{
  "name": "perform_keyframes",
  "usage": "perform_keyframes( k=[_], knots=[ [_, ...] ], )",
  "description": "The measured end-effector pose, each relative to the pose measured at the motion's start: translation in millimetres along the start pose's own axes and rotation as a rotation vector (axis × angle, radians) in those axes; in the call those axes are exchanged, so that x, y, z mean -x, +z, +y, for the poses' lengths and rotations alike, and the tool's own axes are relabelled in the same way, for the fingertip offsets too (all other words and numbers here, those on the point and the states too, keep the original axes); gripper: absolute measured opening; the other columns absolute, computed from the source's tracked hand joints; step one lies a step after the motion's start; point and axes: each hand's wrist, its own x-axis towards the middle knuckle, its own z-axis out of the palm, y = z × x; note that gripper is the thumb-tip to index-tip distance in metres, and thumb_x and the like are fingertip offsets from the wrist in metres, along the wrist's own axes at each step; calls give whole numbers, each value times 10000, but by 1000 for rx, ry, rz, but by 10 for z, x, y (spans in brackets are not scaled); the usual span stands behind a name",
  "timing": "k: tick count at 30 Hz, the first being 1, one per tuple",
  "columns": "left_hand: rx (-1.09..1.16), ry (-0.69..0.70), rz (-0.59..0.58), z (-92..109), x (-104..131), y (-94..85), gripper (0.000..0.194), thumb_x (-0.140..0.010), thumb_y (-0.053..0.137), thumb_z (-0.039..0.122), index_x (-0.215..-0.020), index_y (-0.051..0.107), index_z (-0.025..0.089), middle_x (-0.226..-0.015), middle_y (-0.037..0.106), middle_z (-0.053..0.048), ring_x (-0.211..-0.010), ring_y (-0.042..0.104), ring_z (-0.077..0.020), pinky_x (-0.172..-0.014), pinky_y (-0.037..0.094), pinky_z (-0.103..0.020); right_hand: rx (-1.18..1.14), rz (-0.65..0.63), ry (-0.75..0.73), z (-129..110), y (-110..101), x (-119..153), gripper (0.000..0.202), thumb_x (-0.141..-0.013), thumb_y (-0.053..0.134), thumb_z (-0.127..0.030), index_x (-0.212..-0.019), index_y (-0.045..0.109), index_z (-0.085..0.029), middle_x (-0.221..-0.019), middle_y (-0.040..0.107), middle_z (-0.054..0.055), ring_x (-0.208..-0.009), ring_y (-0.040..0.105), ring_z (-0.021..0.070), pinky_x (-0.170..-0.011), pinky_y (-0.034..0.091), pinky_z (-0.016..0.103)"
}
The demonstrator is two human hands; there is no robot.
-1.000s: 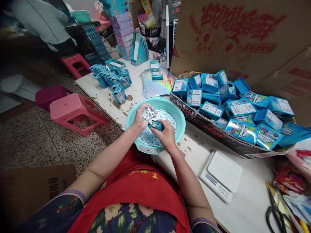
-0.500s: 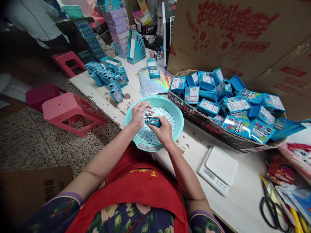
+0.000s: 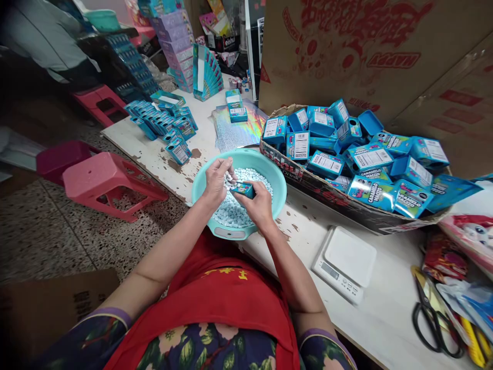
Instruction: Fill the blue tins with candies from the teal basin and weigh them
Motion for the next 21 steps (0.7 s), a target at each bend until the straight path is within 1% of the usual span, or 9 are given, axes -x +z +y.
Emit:
perform_keyframes(
  k=[3, 5, 7, 9, 12, 15, 18, 21],
  knots=[
    [15, 2, -1, 5, -5, 33, 334, -753, 705, 419, -662, 480, 189, -552, 494, 54, -418, 495, -69, -411, 387, -201, -12, -22, -21, 0, -30, -21, 342, -707, 746, -382, -1007, 694, -226, -962, 666, 48, -940, 626, 238, -865, 467, 372],
    [23, 20, 24, -3, -16, 48, 335, -744, 714, 419, -670, 479, 192, -565, 485, 59, -434, 506, -67, -428, 401, -198, -25, -42, -26, 12, -32, -26, 333, -710, 741, -380, -1004, 696, -230, -956, 666, 44, -935, 623, 234, -872, 466, 371],
    [26, 23, 38, -19, -25, 58, 346, -739, 716, 433, -670, 474, 195, -569, 472, 61, -443, 509, -66, -434, 406, -197, -48, -46, -18, 36, -18, -23, 329, -706, 743, -390, -994, 697, -237, -953, 667, 40, -931, 620, 231, -875, 468, 373],
    [28, 11, 22, -32, -26, 66, 357, -738, 715, 446, -666, 470, 197, -572, 467, 60, -445, 505, -65, -437, 409, -198, -70, -42, 2, 64, 2, -13, 342, -699, 749, -402, -995, 697, -238, -949, 666, 39, -929, 617, 229, -873, 471, 375],
    [23, 8, 17, -23, -12, 88, 383, -738, 715, 474, -658, 460, 199, -559, 457, 59, -429, 482, -60, -406, 365, -193, -95, -13, 48, 84, 6, 9, 361, -674, 768, -408, -982, 702, -233, -941, 662, 36, -919, 617, 226, -871, 476, 375],
    [-3, 26, 33, 14, 4, 133, 415, -741, 708, 507, -644, 443, 202, -534, 427, 62, -408, 443, -52, -377, 304, -192, -127, 26, 78, 65, -41, 35, 351, -670, 772, -409, -969, 706, -237, -949, 663, 33, -927, 624, 223, -880, 480, 372],
    [-32, 56, 4, 22, -9, 188, 407, -760, 690, 523, -651, 463, 203, -534, 438, 58, -399, 424, -48, -374, 284, -197, -132, 70, 50, 54, -91, 44, 342, -687, 767, -375, -997, 702, -248, -994, 669, 36, -975, 625, 225, -910, 474, 371],
    [-28, 69, 21, -39, -52, 214, 412, -762, 684, 538, -647, 480, 199, -519, 444, 58, -401, 437, -51, -381, 292, -194, -113, 55, 49, 96, -95, 31, 342, -665, 780, -331, -986, 705, -241, -988, 670, 41, -968, 631, 231, -912, 475, 380]
  ],
)
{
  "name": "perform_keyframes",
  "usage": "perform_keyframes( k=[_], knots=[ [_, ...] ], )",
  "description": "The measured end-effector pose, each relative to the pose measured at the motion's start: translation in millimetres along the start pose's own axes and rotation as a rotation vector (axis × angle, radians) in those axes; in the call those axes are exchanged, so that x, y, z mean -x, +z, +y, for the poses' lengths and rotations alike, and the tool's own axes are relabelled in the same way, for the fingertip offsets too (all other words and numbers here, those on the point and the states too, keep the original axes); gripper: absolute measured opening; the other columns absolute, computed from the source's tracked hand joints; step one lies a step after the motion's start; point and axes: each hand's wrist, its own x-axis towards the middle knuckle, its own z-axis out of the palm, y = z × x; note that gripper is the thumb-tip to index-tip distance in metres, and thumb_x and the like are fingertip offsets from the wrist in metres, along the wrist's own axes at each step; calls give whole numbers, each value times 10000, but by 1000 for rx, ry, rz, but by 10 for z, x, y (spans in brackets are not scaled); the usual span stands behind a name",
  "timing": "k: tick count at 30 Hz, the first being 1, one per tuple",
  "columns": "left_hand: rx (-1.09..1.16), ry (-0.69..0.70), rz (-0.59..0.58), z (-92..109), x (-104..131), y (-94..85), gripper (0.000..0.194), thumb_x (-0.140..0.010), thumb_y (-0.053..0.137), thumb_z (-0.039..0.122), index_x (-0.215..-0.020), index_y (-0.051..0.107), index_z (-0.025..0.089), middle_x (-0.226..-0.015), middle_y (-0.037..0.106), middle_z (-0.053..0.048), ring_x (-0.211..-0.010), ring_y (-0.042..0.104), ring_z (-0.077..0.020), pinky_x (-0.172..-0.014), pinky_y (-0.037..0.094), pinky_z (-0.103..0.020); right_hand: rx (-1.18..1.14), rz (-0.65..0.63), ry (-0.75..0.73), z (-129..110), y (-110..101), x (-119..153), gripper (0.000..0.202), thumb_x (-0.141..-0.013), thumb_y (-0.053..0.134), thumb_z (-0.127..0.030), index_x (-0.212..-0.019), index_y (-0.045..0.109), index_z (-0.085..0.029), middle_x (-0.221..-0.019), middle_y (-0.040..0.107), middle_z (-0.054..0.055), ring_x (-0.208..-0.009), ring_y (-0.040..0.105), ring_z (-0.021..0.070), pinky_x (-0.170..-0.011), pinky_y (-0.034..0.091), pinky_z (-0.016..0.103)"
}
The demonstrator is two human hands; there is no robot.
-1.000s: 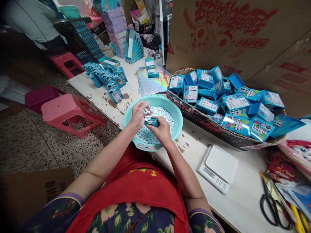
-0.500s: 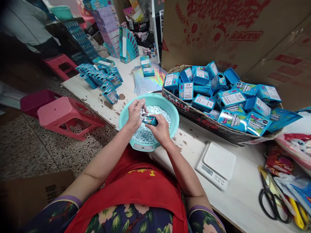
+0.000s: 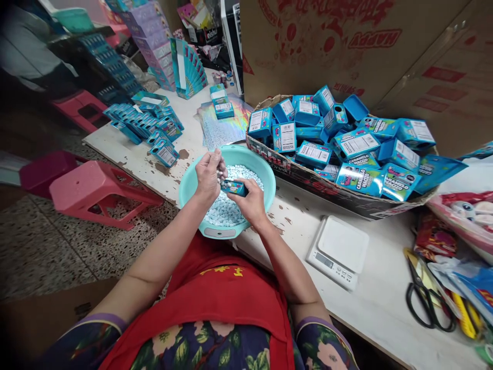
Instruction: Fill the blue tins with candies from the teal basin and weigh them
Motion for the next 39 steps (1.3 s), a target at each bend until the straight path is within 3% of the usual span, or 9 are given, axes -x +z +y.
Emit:
perform_keyframes(
  k=[9, 15, 20, 25, 29, 31, 35, 39],
  knots=[
    [69, -40, -52, -105, 40, -35, 437, -762, 691, 555, -612, 497, 193, -473, 448, 46, -416, 476, -72, -387, 328, -196, -28, -11, 31, 111, 24, 7, 337, -678, 772, -327, -997, 703, -242, -1004, 664, 38, -983, 628, 223, -932, 471, 378],
    [78, -37, -92, -9, 71, -15, 413, -778, 682, 529, -612, 509, 193, -485, 448, 44, -429, 501, -78, -420, 377, -207, -140, -18, 102, 160, -10, 15, 385, -626, 808, -365, -975, 711, -235, -987, 681, 33, -965, 629, 223, -934, 476, 391],
    [53, -4, -79, 162, 64, -80, 372, -800, 655, 512, -653, 528, 195, -545, 471, 36, -428, 470, -64, -399, 336, -202, -371, -13, 191, 208, -128, 25, 493, -579, 849, -380, -1027, 699, -239, -1045, 698, 39, -985, 643, 233, -902, 510, 405],
    [-194, -50, -156, 134, -12, -340, 330, -810, 624, 471, -665, 556, 182, -588, 504, 25, -396, 378, -43, -370, 248, -196, -631, 45, 275, 222, -216, 19, 534, -524, 875, -342, -1015, 685, -250, -952, 722, 11, -873, 668, 210, -817, 549, 386],
    [-587, -143, -386, -39, -18, -587, 305, -796, 614, 406, -607, 558, 173, -555, 525, 21, -416, 396, -60, -402, 293, -194, -583, 20, 229, 224, -268, 53, 507, -533, 881, -316, -1003, 701, -257, -989, 715, 9, -894, 663, 208, -854, 537, 380],
    [-648, -176, -438, -71, 2, -640, 306, -772, 634, 390, -577, 548, 170, -523, 505, 25, -428, 392, -65, -408, 291, -189, -548, 9, 208, 210, -299, 73, 498, -554, 875, -322, -1017, 702, -264, -1012, 705, 8, -908, 661, 208, -870, 528, 379],
    [-289, -171, -199, 54, 43, -517, 285, -772, 649, 416, -651, 548, 178, -487, 386, 66, -401, 315, -56, -384, 236, -185, -356, 6, 152, 131, -294, 71, 459, -599, 855, -342, -1025, 708, -259, -1037, 674, 22, -957, 642, 215, -902, 501, 377],
    [25, -90, -57, 170, 106, -224, 390, -787, 656, 482, -603, 490, 180, -519, 432, 42, -450, 454, -72, -429, 344, -193, -140, -34, 94, 45, -121, 19, 405, -614, 831, -324, -995, 721, -239, -998, 659, 31, -967, 619, 222, -930, 466, 383]
  ],
)
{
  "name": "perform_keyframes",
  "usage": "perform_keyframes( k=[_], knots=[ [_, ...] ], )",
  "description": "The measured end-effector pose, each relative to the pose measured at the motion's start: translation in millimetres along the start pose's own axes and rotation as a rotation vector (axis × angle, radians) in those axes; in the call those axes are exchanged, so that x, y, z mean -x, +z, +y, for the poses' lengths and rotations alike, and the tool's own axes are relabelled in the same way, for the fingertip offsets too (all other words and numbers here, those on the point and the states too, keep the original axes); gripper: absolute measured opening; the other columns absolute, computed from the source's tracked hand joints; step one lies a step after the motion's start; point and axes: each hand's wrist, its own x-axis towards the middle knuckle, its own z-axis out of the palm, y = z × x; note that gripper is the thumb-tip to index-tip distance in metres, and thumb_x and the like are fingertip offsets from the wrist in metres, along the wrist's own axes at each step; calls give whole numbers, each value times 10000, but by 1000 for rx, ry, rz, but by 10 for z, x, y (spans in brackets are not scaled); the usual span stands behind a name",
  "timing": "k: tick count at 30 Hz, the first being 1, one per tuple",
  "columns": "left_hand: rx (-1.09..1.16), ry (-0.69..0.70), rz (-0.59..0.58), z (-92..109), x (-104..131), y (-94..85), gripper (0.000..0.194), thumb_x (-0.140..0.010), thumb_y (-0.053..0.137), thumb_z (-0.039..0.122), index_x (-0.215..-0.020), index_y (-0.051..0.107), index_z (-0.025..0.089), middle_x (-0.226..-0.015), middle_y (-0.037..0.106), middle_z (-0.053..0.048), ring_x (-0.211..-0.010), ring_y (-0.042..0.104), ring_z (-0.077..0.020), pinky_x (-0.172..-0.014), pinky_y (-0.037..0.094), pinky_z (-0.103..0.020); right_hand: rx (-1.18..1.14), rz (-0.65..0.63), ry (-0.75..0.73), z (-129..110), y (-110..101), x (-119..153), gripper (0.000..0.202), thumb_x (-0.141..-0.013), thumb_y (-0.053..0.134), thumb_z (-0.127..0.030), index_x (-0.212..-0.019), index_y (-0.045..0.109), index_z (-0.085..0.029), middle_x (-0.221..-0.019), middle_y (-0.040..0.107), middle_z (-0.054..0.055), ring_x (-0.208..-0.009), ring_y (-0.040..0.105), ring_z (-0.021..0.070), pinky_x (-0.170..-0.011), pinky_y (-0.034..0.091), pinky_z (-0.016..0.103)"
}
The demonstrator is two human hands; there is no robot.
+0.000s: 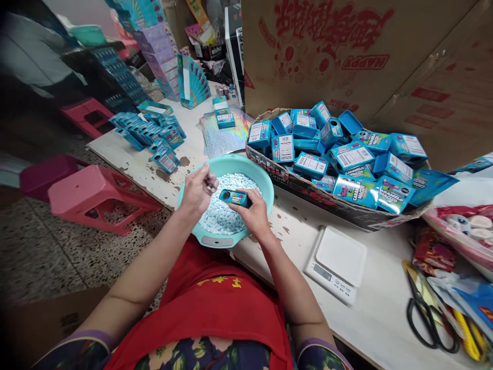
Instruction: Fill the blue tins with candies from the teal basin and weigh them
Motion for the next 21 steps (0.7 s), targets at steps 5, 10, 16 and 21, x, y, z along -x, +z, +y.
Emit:
perform_keyframes(
  k=[5, 10, 16, 21],
  knots=[
    [-80, 90, -47, -107, 37, 121, 382, -789, 645, 499, -621, 555, 167, -586, 561, 2, -592, 624, -136, -660, 511, -269, 28, -29, 0, 34, 167, -59, 397, -615, 816, -346, -984, 720, -236, -963, 656, 28, -938, 617, 221, -912, 461, 382],
    [-666, 205, -72, -138, -122, -244, 311, -905, 455, 443, -834, 605, 180, -820, 677, -63, -839, 668, -206, -840, 500, -357, 40, 18, -7, 98, 23, -76, 392, -651, 793, -369, -1009, 714, -229, -1001, 649, 35, -964, 616, 217, -908, 465, 371],
    [-1852, -224, -639, -373, 22, -524, 587, -791, 579, 607, -1143, 608, 138, -1246, 590, -234, -1201, 509, -425, -932, 431, -504, 84, 228, -36, 155, -44, -72, 418, -680, 771, -375, -1065, 701, -229, -1049, 647, 47, -977, 611, 215, -902, 476, 367],
    [-1649, -205, -845, -569, 215, -328, 436, -856, 540, 452, -1130, 597, 119, -1140, 641, -219, -1049, 624, -347, -862, 473, -414, 91, 223, -37, 156, -18, -65, 439, -682, 769, -414, -1067, 696, -216, -1027, 649, 48, -959, 616, 212, -906, 479, 377]
  ],
)
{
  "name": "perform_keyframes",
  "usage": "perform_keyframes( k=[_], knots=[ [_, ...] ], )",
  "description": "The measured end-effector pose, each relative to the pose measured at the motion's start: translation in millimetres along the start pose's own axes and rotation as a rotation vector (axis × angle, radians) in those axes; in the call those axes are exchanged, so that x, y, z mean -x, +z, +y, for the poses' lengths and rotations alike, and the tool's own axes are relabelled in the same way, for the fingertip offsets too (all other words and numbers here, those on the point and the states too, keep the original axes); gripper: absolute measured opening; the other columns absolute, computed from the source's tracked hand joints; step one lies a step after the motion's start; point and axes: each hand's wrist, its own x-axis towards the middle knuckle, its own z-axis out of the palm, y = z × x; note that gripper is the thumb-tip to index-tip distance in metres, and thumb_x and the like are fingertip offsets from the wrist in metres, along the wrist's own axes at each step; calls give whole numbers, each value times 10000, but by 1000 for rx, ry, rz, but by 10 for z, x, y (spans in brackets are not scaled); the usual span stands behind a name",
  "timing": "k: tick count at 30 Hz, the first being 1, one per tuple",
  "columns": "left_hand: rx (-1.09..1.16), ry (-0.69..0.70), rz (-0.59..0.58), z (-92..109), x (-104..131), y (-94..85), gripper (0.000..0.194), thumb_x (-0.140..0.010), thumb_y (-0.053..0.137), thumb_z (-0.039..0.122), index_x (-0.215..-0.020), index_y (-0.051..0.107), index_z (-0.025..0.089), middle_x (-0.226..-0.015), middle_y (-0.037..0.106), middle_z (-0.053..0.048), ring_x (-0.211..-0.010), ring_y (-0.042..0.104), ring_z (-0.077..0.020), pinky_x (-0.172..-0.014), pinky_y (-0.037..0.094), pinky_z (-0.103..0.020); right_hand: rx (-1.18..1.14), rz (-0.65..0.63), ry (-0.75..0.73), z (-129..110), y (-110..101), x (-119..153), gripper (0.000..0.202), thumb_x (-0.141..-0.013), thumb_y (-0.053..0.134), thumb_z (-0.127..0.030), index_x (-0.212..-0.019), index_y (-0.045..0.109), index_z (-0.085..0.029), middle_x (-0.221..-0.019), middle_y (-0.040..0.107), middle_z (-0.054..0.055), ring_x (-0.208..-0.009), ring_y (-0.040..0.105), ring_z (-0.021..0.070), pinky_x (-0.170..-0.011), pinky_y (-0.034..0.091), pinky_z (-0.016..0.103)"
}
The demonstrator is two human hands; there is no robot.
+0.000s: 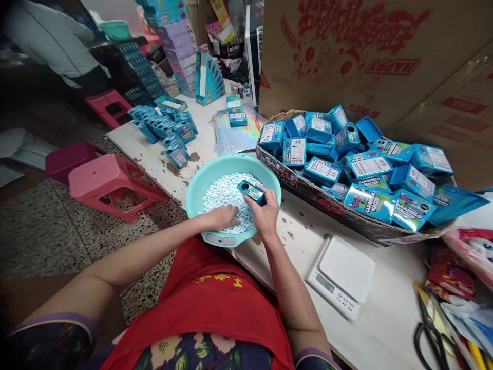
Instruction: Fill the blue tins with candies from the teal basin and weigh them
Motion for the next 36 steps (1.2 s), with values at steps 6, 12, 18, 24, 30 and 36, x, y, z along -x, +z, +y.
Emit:
perform_keyframes(
  k=[6, 12, 18, 24, 30, 36],
  knots=[
    [362, -68, 198, -127, -44, -187, 284, -873, 498, 434, -884, 593, 167, -858, 662, -105, -760, 645, -221, -611, 462, -284, 10, -36, 4, -43, -52, -13, 413, -694, 757, -410, -1059, 693, -225, -1037, 642, 49, -963, 616, 220, -885, 491, 380],
    [1862, 14, 509, -94, 48, -514, 295, -655, 691, 391, -705, 488, 183, -560, 464, 46, -406, 386, -53, -369, 240, -179, 105, -186, -78, -95, 39, 20, 356, -704, 754, -343, -1035, 690, -229, -1034, 644, 56, -986, 617, 235, -904, 481, 396],
    [1959, 187, 881, 163, -19, -596, 335, -676, 713, 355, -638, 427, 185, -566, 451, 57, -470, 468, -63, -457, 409, -191, 156, -304, -111, -189, 196, 112, 362, -703, 764, -339, -1034, 686, -214, -1009, 661, 63, -981, 618, 243, -896, 476, 392],
    [1858, 139, 944, 188, -48, -600, 405, -724, 704, 455, -622, 408, 198, -554, 404, 62, -433, 412, -56, -421, 366, -206, 153, -291, -119, -220, 194, 109, 350, -706, 761, -368, -1023, 695, -237, -968, 652, 51, -961, 614, 244, -870, 479, 386],
    [1748, 157, 942, 257, -36, -633, 504, -708, 717, 580, -607, 404, 197, -550, 389, 60, -425, 391, -51, -394, 331, -209, 131, -269, -117, -211, 170, 87, 355, -695, 765, -360, -1024, 698, -243, -985, 654, 49, -957, 619, 239, -889, 474, 397],
    [1799, 226, 816, 304, 30, -672, 528, -709, 722, 595, -606, 400, 189, -548, 384, 57, -408, 369, -42, -354, 251, -196, 58, -289, -77, -206, 125, 91, 361, -671, 785, -365, -999, 707, -238, -958, 659, 38, -936, 614, 227, -873, 472, 377]
  ],
)
